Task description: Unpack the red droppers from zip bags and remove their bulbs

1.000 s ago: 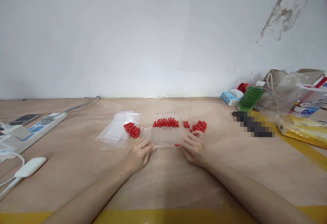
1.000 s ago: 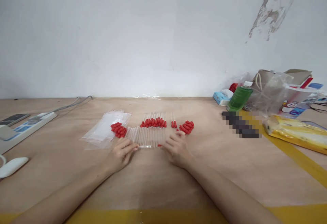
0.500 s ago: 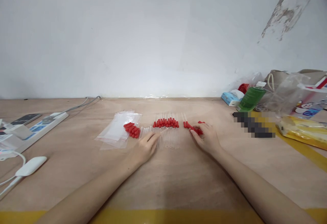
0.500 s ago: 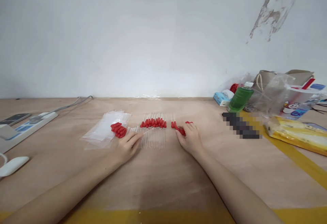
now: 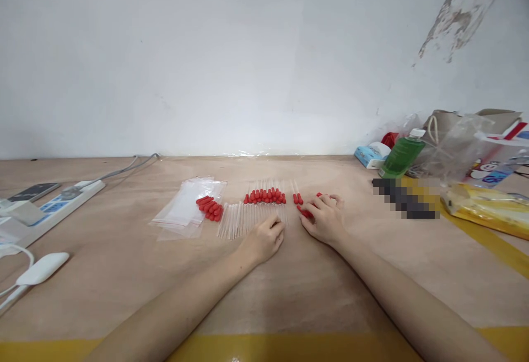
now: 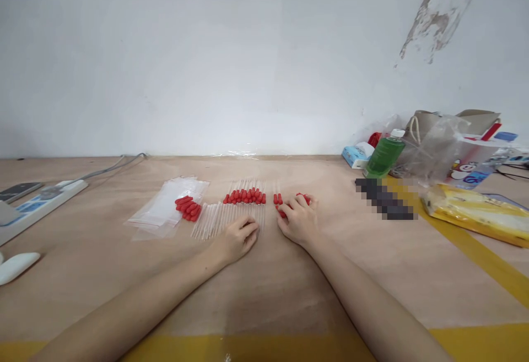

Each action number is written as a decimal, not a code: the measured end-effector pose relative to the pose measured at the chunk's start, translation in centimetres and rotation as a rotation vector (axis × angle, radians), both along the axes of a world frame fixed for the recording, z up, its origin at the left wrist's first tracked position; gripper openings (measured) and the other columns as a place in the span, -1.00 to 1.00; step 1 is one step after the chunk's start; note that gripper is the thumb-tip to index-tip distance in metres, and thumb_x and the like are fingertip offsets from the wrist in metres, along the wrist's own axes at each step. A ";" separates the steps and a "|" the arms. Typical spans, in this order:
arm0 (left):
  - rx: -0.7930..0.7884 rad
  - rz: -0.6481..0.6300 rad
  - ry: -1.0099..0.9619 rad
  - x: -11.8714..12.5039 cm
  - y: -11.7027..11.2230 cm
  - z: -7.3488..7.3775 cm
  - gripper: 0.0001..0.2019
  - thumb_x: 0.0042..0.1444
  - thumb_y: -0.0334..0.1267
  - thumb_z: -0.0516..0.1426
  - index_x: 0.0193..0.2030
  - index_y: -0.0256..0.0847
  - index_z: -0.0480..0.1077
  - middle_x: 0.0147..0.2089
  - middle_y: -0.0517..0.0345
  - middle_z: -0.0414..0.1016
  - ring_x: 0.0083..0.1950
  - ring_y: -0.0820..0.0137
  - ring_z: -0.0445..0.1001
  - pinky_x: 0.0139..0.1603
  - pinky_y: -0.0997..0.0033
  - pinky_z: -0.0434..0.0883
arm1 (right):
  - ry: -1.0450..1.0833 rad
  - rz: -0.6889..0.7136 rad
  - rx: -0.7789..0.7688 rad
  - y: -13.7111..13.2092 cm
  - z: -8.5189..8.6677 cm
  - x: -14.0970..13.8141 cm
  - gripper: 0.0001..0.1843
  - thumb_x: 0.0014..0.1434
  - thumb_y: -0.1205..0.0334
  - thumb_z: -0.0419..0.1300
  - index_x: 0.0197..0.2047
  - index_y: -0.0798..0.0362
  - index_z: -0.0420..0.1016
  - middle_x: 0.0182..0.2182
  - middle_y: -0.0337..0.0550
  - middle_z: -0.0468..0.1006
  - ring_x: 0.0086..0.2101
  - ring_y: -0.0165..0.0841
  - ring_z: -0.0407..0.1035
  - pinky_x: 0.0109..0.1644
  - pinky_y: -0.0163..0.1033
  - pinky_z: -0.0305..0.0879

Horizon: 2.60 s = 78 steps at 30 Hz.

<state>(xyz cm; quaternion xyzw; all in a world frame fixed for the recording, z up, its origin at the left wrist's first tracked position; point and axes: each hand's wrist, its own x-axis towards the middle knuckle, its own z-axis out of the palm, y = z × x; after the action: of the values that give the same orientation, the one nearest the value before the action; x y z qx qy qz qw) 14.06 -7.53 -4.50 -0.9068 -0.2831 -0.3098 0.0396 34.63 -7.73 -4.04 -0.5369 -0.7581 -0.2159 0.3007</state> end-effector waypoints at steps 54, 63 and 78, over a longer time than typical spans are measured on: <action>0.072 -0.006 -0.023 -5.3 -2.4 1.2 -0.84 0.15 -0.27 0.07 -0.16 -0.11 0.42 -0.39 0.19 0.46 -0.31 0.42 0.33 -0.11 0.25 0.15 | 0.005 0.448 0.032 -4.1 -0.2 -4.5 -0.89 0.17 0.32 0.03 -0.34 0.06 0.36 -0.49 -0.27 0.46 -0.38 -0.42 0.25 0.01 -0.12 -0.09; -0.009 0.052 0.009 -5.3 -2.5 1.2 -0.84 0.16 -0.30 0.04 -0.33 -0.19 0.45 -0.46 0.17 0.43 -0.35 0.40 0.29 -0.23 0.29 0.10 | 0.059 0.456 -0.011 -3.9 -0.5 -4.0 -0.87 0.15 0.21 0.11 -0.33 0.03 0.46 -0.54 -0.24 0.43 -0.40 -0.39 0.20 -0.15 -0.20 0.04; -0.008 0.004 0.003 -5.6 -2.6 0.9 -0.84 0.17 -0.33 0.02 -0.35 -0.20 0.42 -0.50 0.20 0.40 -0.38 0.43 0.27 -0.28 0.33 0.07 | 0.039 0.497 0.001 -4.2 -0.2 -3.7 -0.80 0.16 0.22 0.08 -0.47 0.06 0.41 -0.60 -0.25 0.35 -0.45 -0.42 0.15 -0.19 -0.22 0.02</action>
<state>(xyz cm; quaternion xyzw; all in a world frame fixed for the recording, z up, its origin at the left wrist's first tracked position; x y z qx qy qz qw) 8.49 -10.14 -3.55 -0.9069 -0.2860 -0.3071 0.0369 30.93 -11.94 -4.25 -0.3379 -0.8608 -0.1253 0.3593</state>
